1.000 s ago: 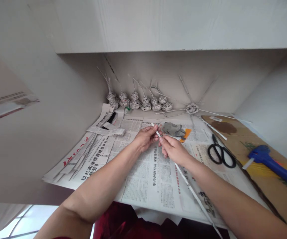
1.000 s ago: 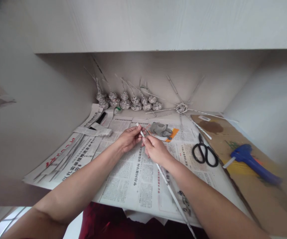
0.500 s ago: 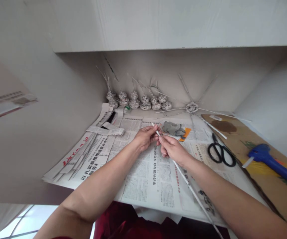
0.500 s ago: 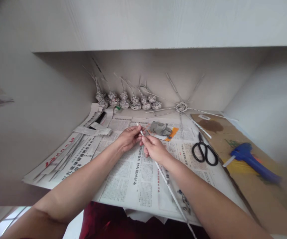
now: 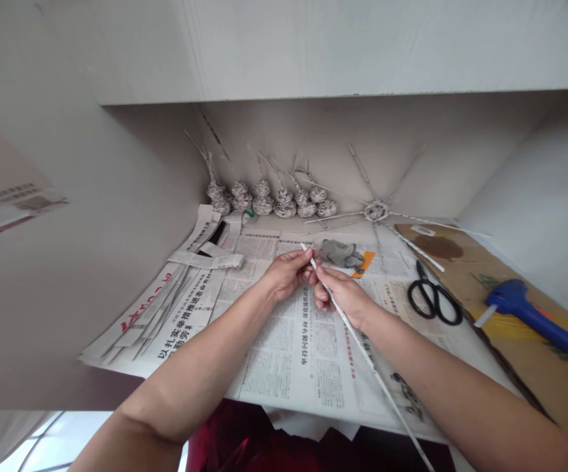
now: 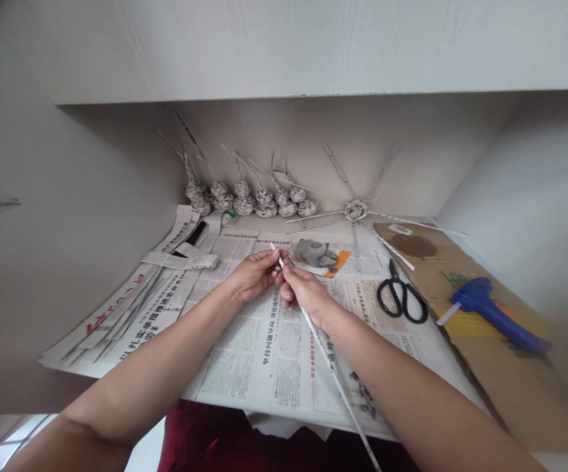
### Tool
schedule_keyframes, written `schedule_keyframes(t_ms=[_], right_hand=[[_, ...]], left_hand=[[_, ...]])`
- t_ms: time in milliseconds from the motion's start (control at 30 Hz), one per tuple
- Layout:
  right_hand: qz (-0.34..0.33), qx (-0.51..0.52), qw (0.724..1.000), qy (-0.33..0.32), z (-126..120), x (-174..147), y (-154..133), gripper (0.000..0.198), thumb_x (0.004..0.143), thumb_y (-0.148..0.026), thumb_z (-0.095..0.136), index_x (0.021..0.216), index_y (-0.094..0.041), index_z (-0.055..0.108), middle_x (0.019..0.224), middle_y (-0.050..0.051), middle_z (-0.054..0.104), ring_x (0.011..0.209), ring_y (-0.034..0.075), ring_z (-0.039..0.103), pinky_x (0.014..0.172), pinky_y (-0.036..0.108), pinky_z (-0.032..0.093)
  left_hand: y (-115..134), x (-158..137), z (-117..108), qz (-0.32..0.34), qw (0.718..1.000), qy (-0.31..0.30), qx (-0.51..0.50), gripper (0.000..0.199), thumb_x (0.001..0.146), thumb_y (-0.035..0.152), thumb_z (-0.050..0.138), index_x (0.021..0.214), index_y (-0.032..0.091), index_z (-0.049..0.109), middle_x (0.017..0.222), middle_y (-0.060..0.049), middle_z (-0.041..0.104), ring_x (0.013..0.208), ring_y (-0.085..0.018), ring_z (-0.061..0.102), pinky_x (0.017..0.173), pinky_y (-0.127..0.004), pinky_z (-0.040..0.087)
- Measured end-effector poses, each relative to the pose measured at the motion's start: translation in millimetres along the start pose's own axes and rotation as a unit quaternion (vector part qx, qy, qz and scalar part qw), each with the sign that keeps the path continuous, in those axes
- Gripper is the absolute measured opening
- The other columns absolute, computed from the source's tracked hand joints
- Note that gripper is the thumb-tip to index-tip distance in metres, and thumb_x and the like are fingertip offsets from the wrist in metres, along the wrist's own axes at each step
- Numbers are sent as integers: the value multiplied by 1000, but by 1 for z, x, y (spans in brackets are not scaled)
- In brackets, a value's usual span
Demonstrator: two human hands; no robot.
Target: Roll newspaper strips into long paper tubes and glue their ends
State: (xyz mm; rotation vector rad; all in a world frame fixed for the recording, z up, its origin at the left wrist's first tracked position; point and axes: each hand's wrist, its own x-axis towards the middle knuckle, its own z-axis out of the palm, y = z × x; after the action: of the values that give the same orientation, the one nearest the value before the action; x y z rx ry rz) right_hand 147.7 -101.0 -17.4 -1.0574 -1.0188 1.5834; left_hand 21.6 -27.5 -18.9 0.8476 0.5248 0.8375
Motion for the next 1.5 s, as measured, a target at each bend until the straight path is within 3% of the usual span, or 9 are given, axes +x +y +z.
schedule_keyframes(t_ms=[200,300,467,600,733,967,1067,1300,1500], right_hand=[[43,137,983,-110,0,-4,-11,34,86,-49,48,68,-22,41,41,-9,22,40,11,33,46,24,32],[11,2,999,-39,-1,-2,-8,38,83,-57,50,72,-21,45,43,-8,34,40,11,39,44,24,32],[-72,-190,976,73,-3,3,5,40,81,-60,50,73,-20,48,45,-8,41,37,9,39,41,23,32],[-24,-28,999,-36,-3,-1,-4,35,85,-53,48,71,-22,42,42,-10,31,36,9,32,41,23,30],[47,106,984,-132,-2,-7,-17,31,87,-47,47,69,-22,38,41,-9,22,38,10,30,43,23,29],[-24,-133,990,48,-1,0,-3,38,80,-58,52,78,-20,49,48,-8,43,40,9,44,41,21,29],[-49,-144,987,47,0,1,0,39,81,-58,50,75,-20,47,44,-9,40,37,8,41,41,22,32],[23,88,990,-111,-2,-5,-12,30,85,-48,50,74,-22,42,42,-10,26,38,9,35,42,23,31],[-39,-143,988,47,-2,0,-4,38,82,-57,51,76,-19,49,47,-7,44,39,8,43,40,21,30]], left_hand=[[4,-2,2,-38,997,-16,-64,20,75,20,70,90,6,67,74,-5,64,53,-2,53,50,-9,46],[3,-1,2,-20,999,11,-40,21,74,22,71,86,6,67,67,-4,63,50,-4,54,50,-13,48],[3,-2,3,-21,999,43,-9,19,75,22,70,83,5,66,57,-2,59,46,-5,54,45,-13,47],[7,-3,3,-43,998,18,-53,13,79,16,65,88,6,66,66,-3,62,49,-3,56,50,-10,49],[9,-3,3,-46,996,-6,-70,13,80,16,65,89,7,67,67,-2,63,49,-2,55,49,-9,48],[2,0,0,-17,999,31,16,23,71,27,73,80,6,66,54,-3,60,44,-7,56,43,-13,45],[1,1,0,-21,999,33,14,23,71,26,73,81,6,66,54,-2,59,44,-6,55,43,-13,44],[4,-2,3,-46,997,22,-55,17,74,20,71,83,7,66,62,-1,61,47,-3,53,47,-10,46],[-1,-1,2,-5,999,10,36,27,68,30,76,76,6,65,54,-3,60,45,-7,56,46,-15,45]])
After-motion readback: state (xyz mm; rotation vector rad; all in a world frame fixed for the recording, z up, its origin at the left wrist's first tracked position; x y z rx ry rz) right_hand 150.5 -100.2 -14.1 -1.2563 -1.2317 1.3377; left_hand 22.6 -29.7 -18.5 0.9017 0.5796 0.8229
